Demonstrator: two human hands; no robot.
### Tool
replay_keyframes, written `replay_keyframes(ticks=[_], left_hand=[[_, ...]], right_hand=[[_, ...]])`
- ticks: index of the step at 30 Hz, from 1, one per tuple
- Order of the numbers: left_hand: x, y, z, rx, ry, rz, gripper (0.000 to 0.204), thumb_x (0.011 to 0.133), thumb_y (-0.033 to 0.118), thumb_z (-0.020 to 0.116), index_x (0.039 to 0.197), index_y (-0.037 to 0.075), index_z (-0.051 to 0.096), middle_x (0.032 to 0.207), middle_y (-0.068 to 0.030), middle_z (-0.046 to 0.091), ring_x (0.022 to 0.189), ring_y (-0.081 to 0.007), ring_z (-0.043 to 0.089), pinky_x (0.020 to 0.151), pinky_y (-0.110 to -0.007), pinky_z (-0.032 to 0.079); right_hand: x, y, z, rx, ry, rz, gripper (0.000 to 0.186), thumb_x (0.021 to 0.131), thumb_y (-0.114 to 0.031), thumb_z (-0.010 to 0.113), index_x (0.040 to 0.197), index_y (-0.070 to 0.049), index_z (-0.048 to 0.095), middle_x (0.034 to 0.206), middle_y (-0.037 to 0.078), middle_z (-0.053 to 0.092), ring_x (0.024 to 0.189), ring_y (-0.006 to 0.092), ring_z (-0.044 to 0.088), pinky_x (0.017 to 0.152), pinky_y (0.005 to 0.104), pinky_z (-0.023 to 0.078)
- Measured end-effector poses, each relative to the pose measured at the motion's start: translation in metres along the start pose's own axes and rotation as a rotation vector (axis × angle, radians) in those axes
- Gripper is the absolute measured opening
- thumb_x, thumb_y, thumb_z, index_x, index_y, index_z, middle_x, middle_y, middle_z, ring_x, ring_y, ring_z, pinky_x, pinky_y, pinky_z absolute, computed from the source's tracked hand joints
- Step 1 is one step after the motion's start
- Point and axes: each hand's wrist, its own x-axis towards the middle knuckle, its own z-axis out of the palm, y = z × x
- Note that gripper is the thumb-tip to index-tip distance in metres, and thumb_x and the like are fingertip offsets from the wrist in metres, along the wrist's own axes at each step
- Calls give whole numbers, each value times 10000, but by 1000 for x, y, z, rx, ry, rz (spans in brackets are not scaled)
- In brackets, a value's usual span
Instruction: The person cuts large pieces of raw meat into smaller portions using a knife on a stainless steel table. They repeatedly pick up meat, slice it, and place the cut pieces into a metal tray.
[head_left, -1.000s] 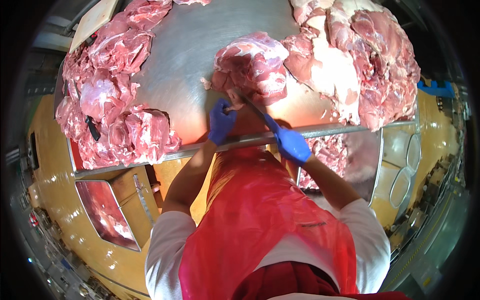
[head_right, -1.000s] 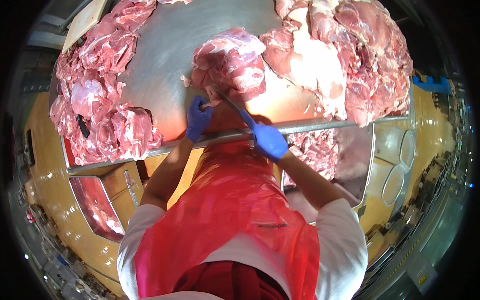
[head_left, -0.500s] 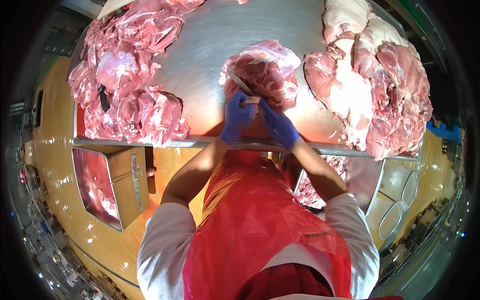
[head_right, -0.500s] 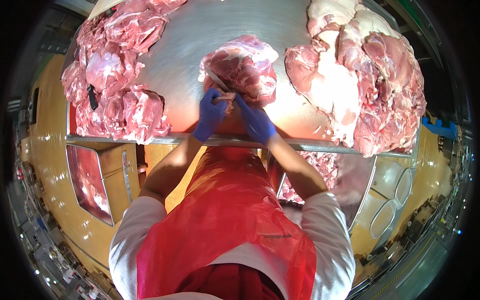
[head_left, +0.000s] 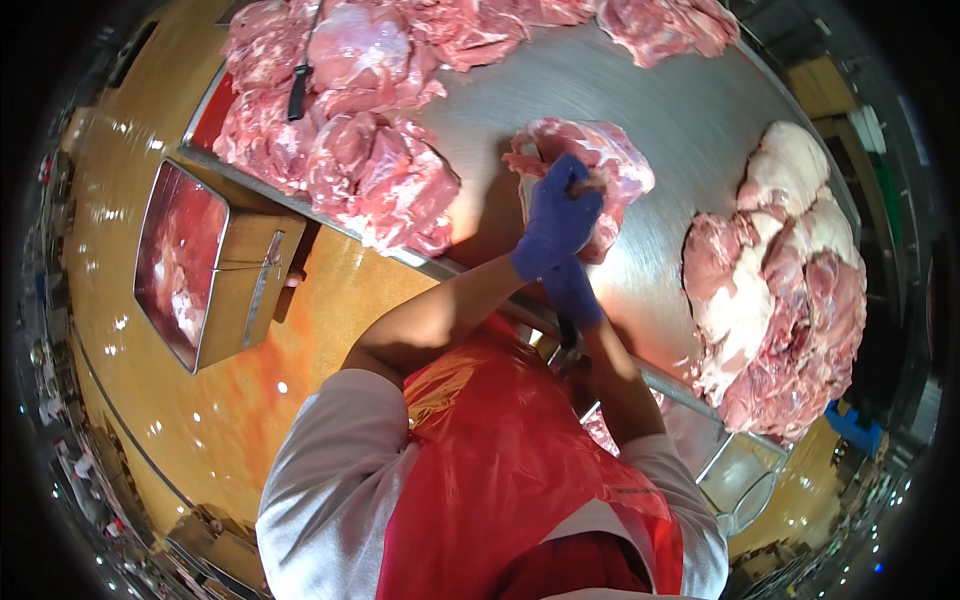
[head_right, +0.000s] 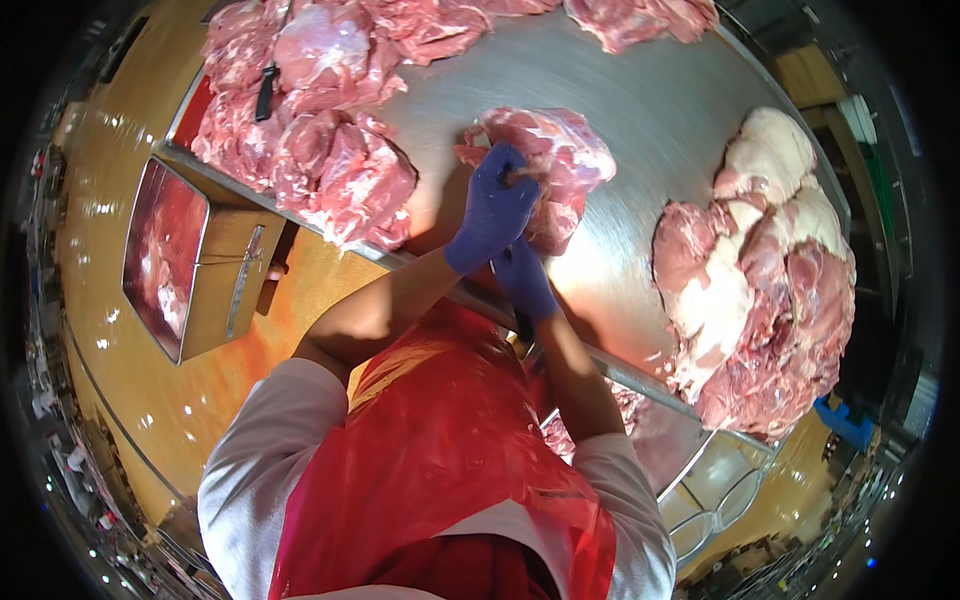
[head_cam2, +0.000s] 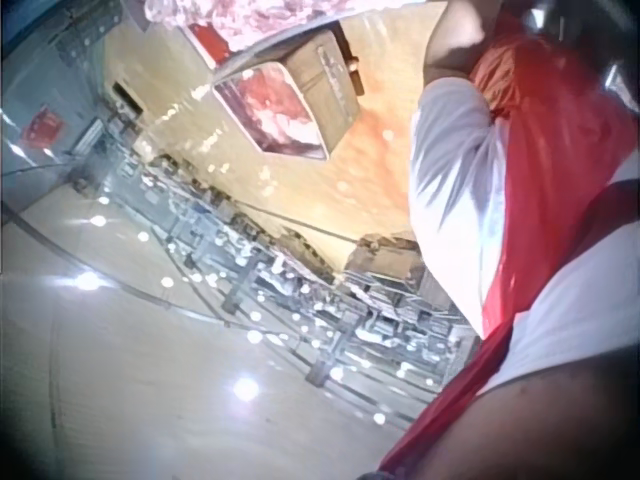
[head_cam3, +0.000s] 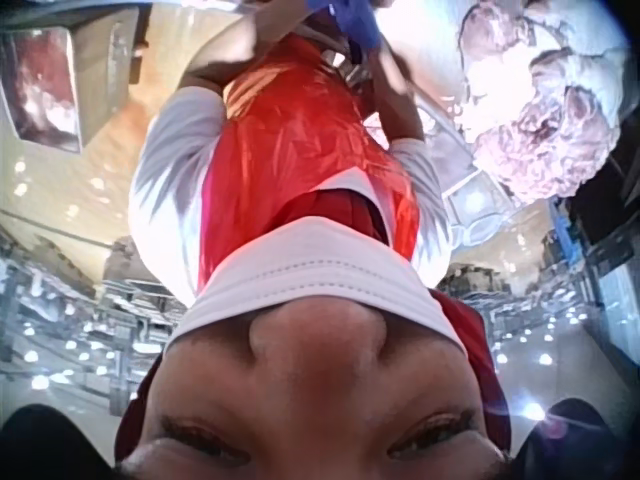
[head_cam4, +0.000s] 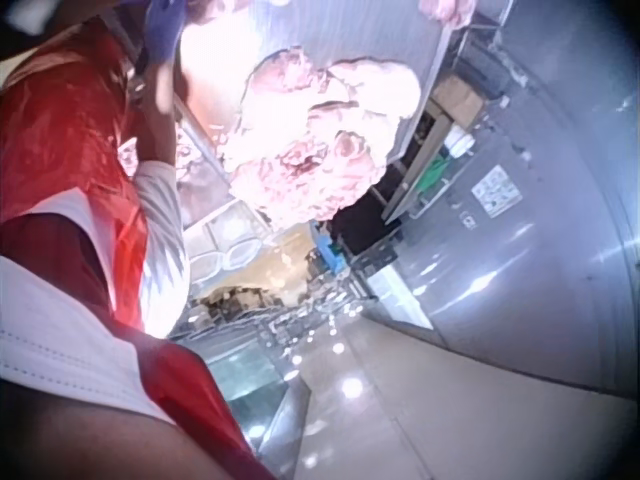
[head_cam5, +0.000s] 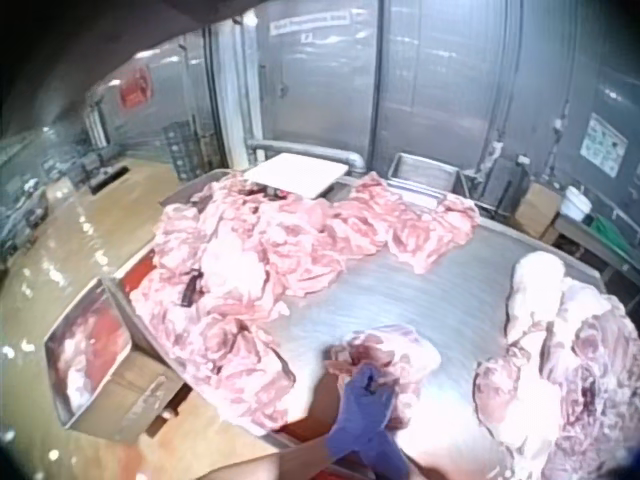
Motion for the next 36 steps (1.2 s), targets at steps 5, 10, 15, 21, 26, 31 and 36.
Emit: replay_keyframes(ticks=[5,10,15,21,26,31,36], left_hand=[[19,28,27,-369,-89,192,160,804,2,610,840,82,476,816,-6,527,702,-111,473,635,-286,440],[-12,90,78,-501,-295,145,159,805,-35,605,886,68,516,923,-50,585,823,-95,567,683,-266,477],[-95,107,174,-90,-1106,503,339,759,160,642,1077,46,636,913,-192,667,941,-370,647,792,-459,524],[-119,88,184,418,-1793,622,421,776,299,665,1146,97,662,1017,-195,672,936,-389,648,814,-509,510],[83,55,55,796,-1133,679,556,777,326,708,1260,85,576,1176,-229,581,1074,-424,564,898,-542,463],[149,15,-70,1176,-563,735,709,778,353,752,1375,74,490,1334,-263,489,1212,-458,481,982,-576,416],[67,-69,-109,901,-394,497,1084,670,424,822,1541,116,254,1499,-385,250,1406,-577,200,1152,-637,187]], right_hand=[[25,-21,5,-58,13,-33,547,923,-53,595,1426,-30,382,907,77,626,755,203,569,694,354,493],[68,-101,45,51,-327,221,754,937,-96,616,1582,-94,226,1206,156,617,920,194,609,782,361,499],[17,-39,18,134,189,177,661,940,-110,631,1529,-62,335,1076,194,666,987,198,635,838,331,512],[-46,6,-65,136,484,537,246,966,-127,645,1187,-50,569,873,48,633,776,123,584,689,307,503],[-105,-19,-68,611,493,675,273,1011,-254,589,1174,-50,511,1023,101,600,752,203,686,558,283,548],[-40,-36,-15,1005,396,596,383,1014,-291,570,1259,-43,411,1074,128,577,816,304,698,620,398,634],[43,-25,16,1001,692,543,317,1014,-263,551,1232,-66,430,1031,114,586,757,234,652,586,391,628]])
